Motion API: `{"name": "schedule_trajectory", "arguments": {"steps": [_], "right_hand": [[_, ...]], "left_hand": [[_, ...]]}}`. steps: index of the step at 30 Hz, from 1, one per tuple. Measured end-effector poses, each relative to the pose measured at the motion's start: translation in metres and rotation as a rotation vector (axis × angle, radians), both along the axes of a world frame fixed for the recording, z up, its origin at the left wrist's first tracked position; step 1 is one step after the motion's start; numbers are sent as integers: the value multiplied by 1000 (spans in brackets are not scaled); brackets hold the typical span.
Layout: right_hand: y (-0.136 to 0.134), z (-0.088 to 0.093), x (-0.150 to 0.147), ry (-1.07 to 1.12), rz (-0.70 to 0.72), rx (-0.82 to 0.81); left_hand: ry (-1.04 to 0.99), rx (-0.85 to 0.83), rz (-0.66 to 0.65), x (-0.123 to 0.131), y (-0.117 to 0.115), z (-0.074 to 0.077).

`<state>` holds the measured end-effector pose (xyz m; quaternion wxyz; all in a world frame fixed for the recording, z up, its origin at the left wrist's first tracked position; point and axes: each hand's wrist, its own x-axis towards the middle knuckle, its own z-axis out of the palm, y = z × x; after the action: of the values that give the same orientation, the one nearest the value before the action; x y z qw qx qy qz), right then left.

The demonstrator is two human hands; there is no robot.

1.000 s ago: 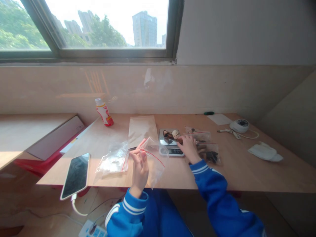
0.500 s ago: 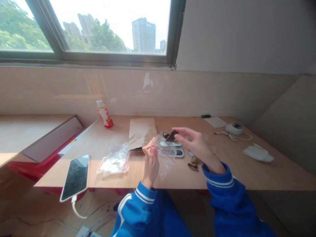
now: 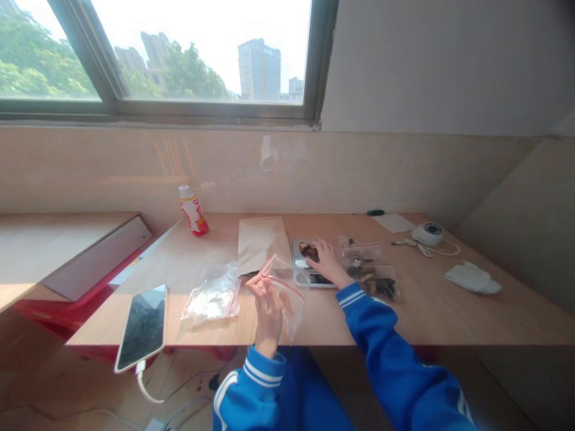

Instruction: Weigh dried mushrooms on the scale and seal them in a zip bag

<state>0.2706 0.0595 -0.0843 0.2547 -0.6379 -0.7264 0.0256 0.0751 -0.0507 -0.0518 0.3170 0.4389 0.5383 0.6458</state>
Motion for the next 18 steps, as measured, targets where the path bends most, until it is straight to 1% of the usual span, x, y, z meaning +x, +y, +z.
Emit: {"name": "schedule_trajectory", "arguments": {"steps": [2,4,8,11,14,16,18], "right_hand": [[-1,-4,3,3,8,77],[-2,-5,6,14,17,108],[-2,-3,11,45,18,143],[-1,2,15,86,16,174],[-3,16,19,143,4,212],[-7,32,20,238,0,240],[-15,51,16,394,13,228]], "left_hand": [[18,-15,1,-1,-1,-1],[13,-39,-16,0,-1,-2],[9,-54,-3,3,-3,-1],[26,-43,-7,4,-2,0],[29,-12,-38,6,3,-2],[27,9,-64,7,9,-3],[30,24,-104,10,14,-2]]}}
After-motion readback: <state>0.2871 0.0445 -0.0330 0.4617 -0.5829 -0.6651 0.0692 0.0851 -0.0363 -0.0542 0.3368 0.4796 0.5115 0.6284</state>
